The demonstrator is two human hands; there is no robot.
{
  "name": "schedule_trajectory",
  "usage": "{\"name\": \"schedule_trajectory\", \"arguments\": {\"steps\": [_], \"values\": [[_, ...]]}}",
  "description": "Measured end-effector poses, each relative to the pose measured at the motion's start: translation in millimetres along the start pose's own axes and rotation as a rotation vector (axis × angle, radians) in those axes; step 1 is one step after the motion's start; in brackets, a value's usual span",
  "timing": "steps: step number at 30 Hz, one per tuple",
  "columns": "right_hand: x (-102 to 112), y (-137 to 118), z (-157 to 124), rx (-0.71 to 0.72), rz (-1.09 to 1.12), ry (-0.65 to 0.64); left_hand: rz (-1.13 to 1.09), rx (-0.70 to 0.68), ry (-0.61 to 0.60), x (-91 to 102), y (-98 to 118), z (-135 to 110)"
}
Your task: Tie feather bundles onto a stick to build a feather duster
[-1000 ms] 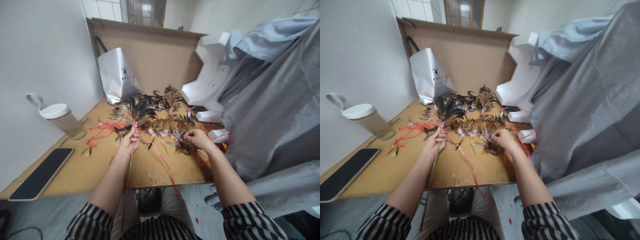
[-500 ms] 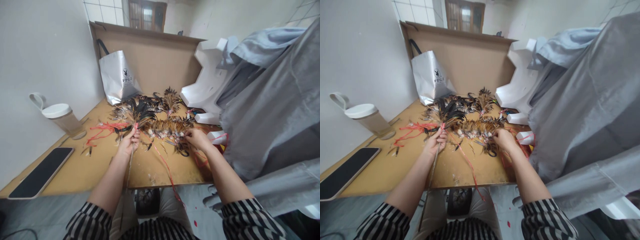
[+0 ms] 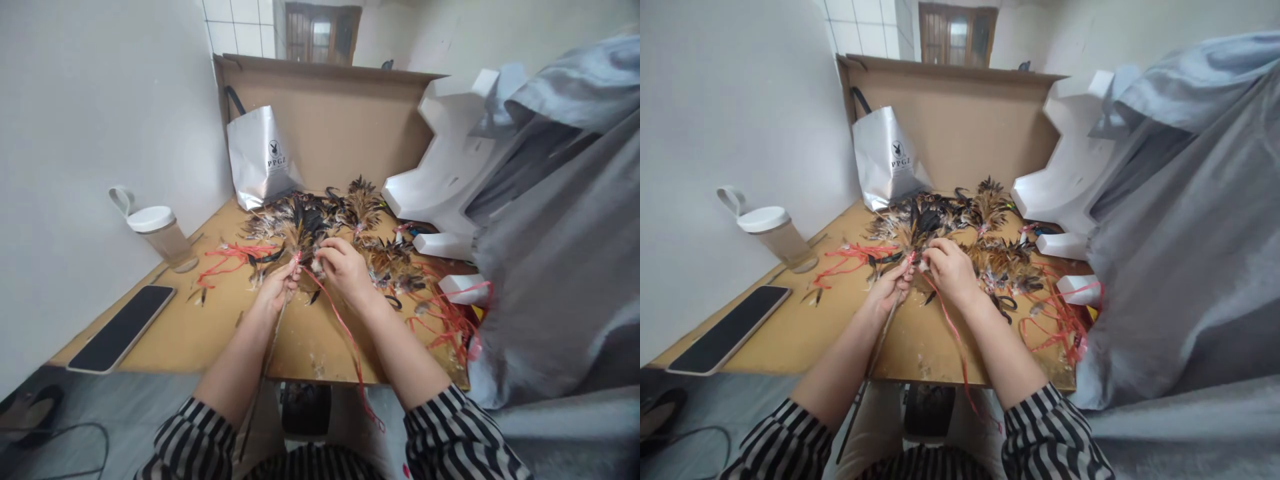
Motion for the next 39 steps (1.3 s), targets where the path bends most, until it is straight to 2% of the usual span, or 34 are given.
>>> {"name": "schedule_trajectory", "arguments": {"steps": [5,11,17,20,22,25,31,34,39], "values": [[-29.3,4.2,0.0,0.049,-0.040,-0.061,0.082,-0.048,-0.010,-7.5,-1.5,-3.3],[-43.8,9.7,-3.2,0.025,-0.081,-0.117,0.111,-0.066,-0.011,-10.1,-2.5,-5.0],[-48.5,9.6,-6.7,-0.046,0.044,-0.054,-0.020,-0.034,-0.029,-6.9,-4.6,-2.2],[-44.4,7.0,-8.8,-0.098,0.172,0.042,-0.091,-0.011,-0.043,-5.7,-5.1,-1.5],[-38.3,5.8,-11.0,-0.168,0.238,0.138,-0.135,0.008,-0.055,-5.6,-4.8,-1.5],[-34.5,9.5,-16.0,-0.365,0.355,0.229,-0.185,0.014,-0.068,-5.6,-3.1,-1.9],[-65.1,26.6,-25.1,-0.829,0.860,0.165,-0.134,-0.028,-0.056,-7.7,-3.3,-2.7],[-73.8,28.0,-25.1,-0.930,1.010,0.211,-0.053,-0.065,-0.039,-11.2,-5.8,-3.8],[-75.3,23.7,-26.3,-1.072,1.147,0.227,0.076,-0.140,0.007,-13.7,-7.4,-5.4]]}}
Point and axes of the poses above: each hand's wrist, its own z-axis towards the middle knuckle, its own x-axis out of the back of the hand, y = z × x, the point moved 4 cm from there along z, towards the middle knuckle, and after that the axes turned 7 degrees about z, right-handed, at the moved point
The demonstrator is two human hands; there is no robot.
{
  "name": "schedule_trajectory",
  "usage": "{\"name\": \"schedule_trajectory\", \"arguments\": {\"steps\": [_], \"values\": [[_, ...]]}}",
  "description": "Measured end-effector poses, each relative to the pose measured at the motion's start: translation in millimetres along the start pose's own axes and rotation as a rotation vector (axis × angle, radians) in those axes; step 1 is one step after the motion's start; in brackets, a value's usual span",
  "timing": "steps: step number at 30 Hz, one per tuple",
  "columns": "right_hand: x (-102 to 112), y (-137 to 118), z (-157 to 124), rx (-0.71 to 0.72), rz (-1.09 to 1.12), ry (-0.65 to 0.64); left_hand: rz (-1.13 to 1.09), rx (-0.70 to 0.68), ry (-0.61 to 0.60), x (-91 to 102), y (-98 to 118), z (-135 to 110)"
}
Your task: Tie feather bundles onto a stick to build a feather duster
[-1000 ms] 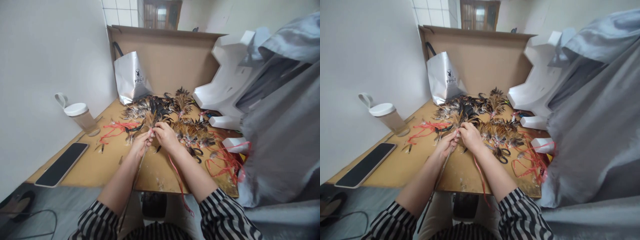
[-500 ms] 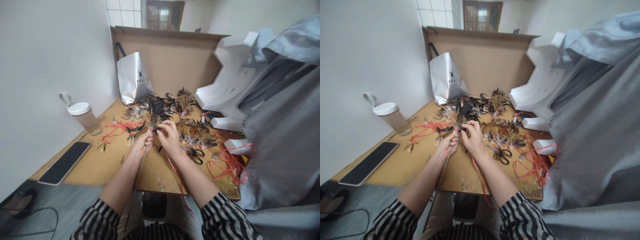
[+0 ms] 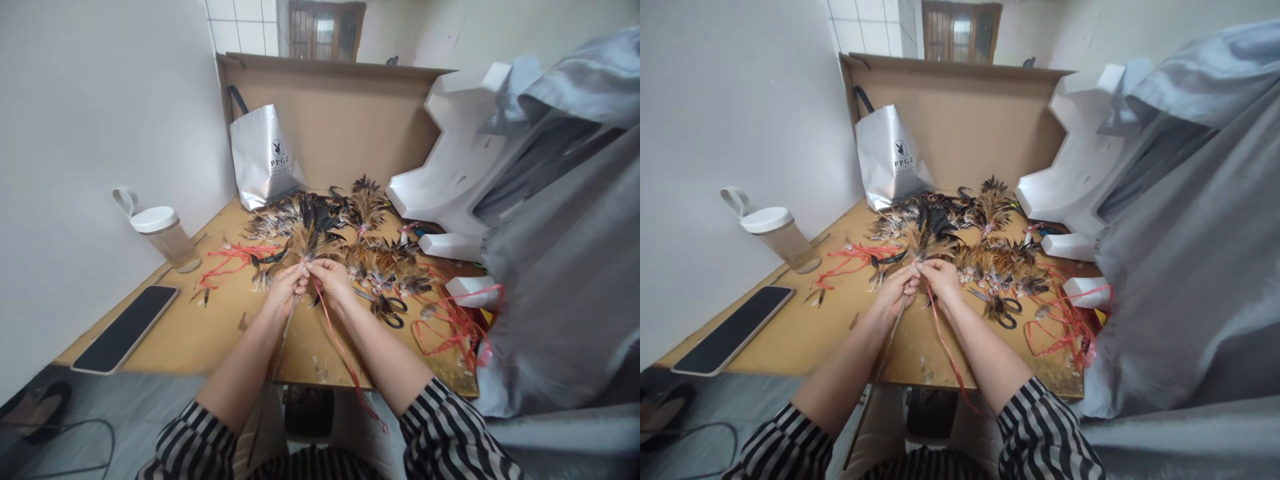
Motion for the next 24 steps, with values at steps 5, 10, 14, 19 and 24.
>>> {"name": "schedule_trajectory", "arguments": {"steps": [5,10,14,19,24], "values": [[2.8,0.8,1.2,-0.015,0.016,-0.010,0.025,-0.045,-0.015,1.8,1.1,0.3],[5.1,2.0,3.2,-0.015,-0.011,-0.008,0.052,-0.075,-0.038,1.7,1.1,0.0],[4.5,3.4,3.2,-0.062,0.009,-0.026,0.085,-0.089,-0.019,1.1,0.0,-0.7],[4.1,10.6,5.2,-0.184,0.102,-0.086,0.090,-0.080,-0.012,-1.2,0.4,-2.7],[1.0,16.3,7.3,-0.253,0.189,-0.170,0.158,-0.114,0.002,-2.7,0.0,-3.6]]}}
Point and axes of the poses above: each hand's wrist, its own z-axis towards the middle knuckle, its own x-axis out of the back of the hand, y = z × x, the point moved 4 cm from there along z, towards the middle knuckle, and after that the axes turned 7 degrees about z, right-handed, at the moved point
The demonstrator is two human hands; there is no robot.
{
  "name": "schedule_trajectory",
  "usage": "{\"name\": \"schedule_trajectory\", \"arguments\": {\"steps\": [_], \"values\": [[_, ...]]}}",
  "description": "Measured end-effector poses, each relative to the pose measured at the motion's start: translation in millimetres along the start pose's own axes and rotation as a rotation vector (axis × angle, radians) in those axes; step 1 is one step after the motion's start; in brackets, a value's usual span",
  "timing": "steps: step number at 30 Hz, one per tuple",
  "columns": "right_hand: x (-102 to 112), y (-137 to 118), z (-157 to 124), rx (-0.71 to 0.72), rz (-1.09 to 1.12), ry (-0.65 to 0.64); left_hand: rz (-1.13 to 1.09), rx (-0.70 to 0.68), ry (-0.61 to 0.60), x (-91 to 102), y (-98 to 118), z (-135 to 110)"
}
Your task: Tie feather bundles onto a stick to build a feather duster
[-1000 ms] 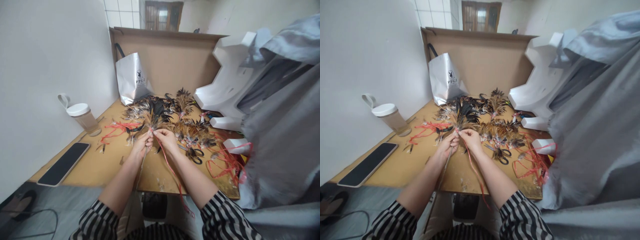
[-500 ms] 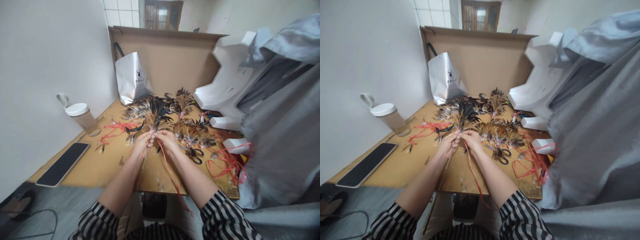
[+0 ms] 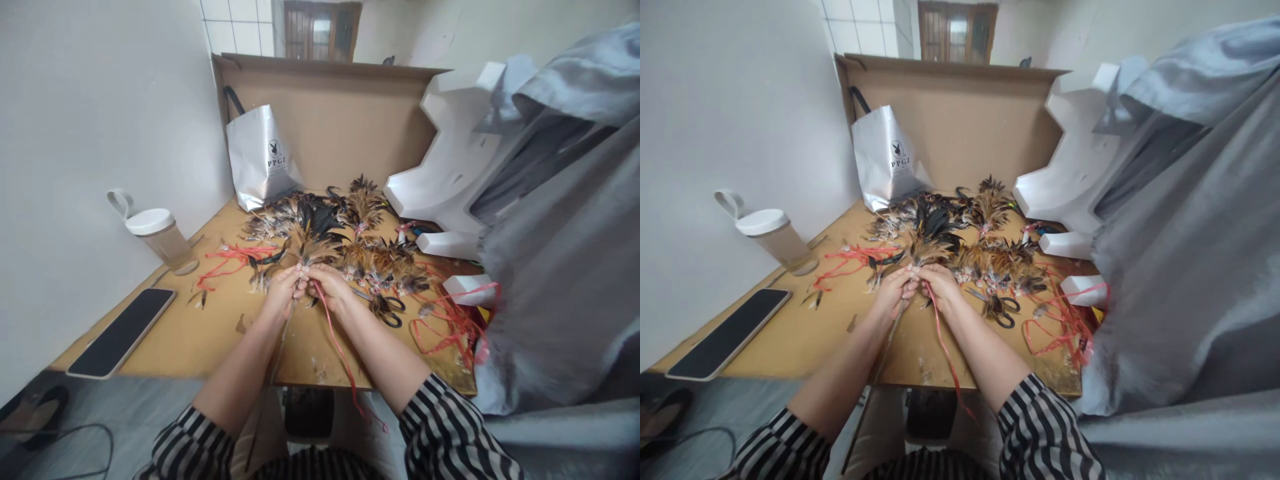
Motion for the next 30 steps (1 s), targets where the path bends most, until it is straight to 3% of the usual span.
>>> {"name": "schedule_trajectory", "arguments": {"steps": [14,20,30], "values": [[1.8,-0.1,0.2,-0.124,0.095,-0.186,0.095,-0.051,-0.035,-4.1,-0.1,-3.7],[2.5,-3.0,0.1,-0.144,0.150,-0.186,0.135,-0.063,-0.065,-4.2,0.0,-4.6],[9.2,-10.9,-5.8,-0.096,-0.059,-0.144,0.182,-0.060,-0.123,-6.0,2.8,-5.8]]}}
Point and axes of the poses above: each hand's wrist, its own z-axis towards the middle knuckle, its own x-axis out of the back of the hand, y = z × x, the point moved 4 cm from there along z, towards the middle knuckle, and after that the axes turned 7 degrees about z, right-handed, at the moved point
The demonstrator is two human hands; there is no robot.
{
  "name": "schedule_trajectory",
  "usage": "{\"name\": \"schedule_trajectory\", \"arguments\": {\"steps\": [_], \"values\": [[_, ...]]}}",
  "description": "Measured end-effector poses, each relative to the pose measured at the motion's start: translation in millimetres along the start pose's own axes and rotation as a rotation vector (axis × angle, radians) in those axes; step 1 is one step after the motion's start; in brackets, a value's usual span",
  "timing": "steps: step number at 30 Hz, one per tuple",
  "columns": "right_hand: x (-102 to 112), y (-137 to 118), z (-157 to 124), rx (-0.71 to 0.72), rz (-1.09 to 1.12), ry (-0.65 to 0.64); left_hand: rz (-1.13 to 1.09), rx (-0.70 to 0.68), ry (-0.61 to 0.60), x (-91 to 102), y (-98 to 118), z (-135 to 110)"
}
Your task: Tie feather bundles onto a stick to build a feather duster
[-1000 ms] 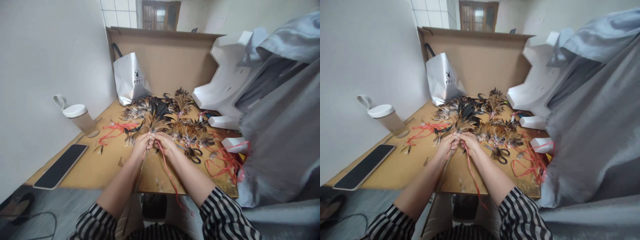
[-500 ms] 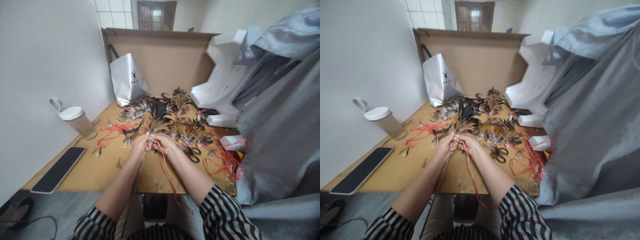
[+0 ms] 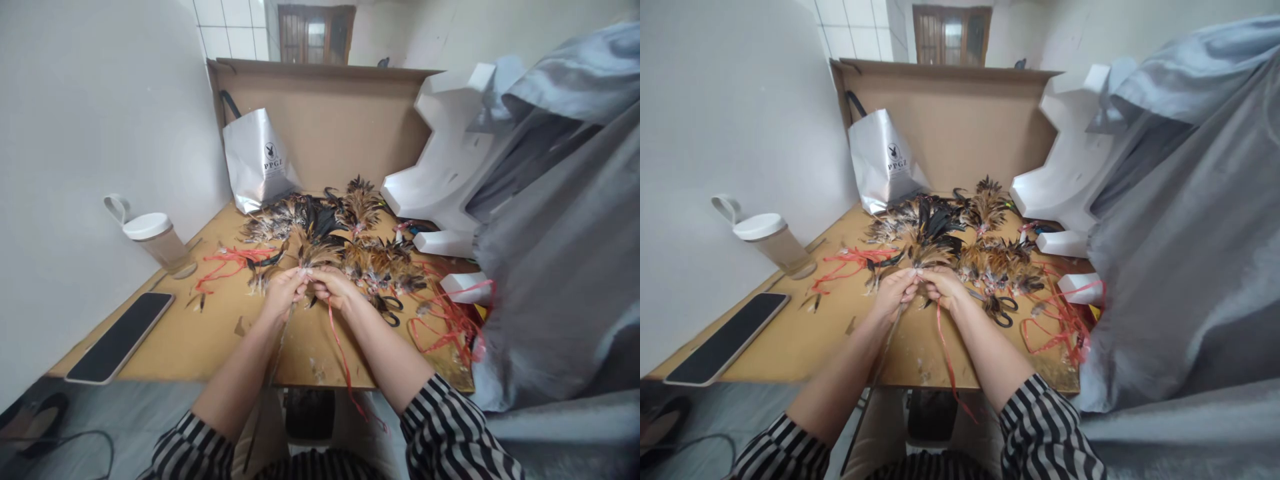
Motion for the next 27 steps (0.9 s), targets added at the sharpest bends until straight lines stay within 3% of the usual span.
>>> {"name": "schedule_trajectory", "arguments": {"steps": [6,8,13,18,22,27], "values": [[-0.6,-5.3,-12.6,0.049,-0.235,0.134,0.086,-0.035,0.081,7.0,7.5,-3.9],[-4.5,-4.0,-14.6,0.088,-0.305,0.093,0.157,-0.043,0.110,9.9,9.8,-6.7],[-24.9,-5.9,-22.8,0.449,-0.561,-0.059,0.374,-0.143,0.159,13.2,20.3,-15.9],[-39.1,-8.3,-35.0,0.530,-0.736,-0.058,0.572,-0.312,0.203,15.9,42.6,-29.9],[-50.1,-18.9,-50.0,0.527,-0.882,-0.141,0.954,-0.436,0.191,19.2,68.1,-49.3],[-75.7,-48.7,-83.2,0.634,-1.202,-0.284,1.520,-0.402,-0.031,13.1,87.4,-76.5]]}}
Point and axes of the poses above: each hand's wrist, its own z-axis towards the middle knuckle, its own x-axis out of the back of the hand, y = z × x, the point moved 4 cm from there along z, towards the middle knuckle, and after that the axes turned 7 degrees about z, right-handed, at the moved point
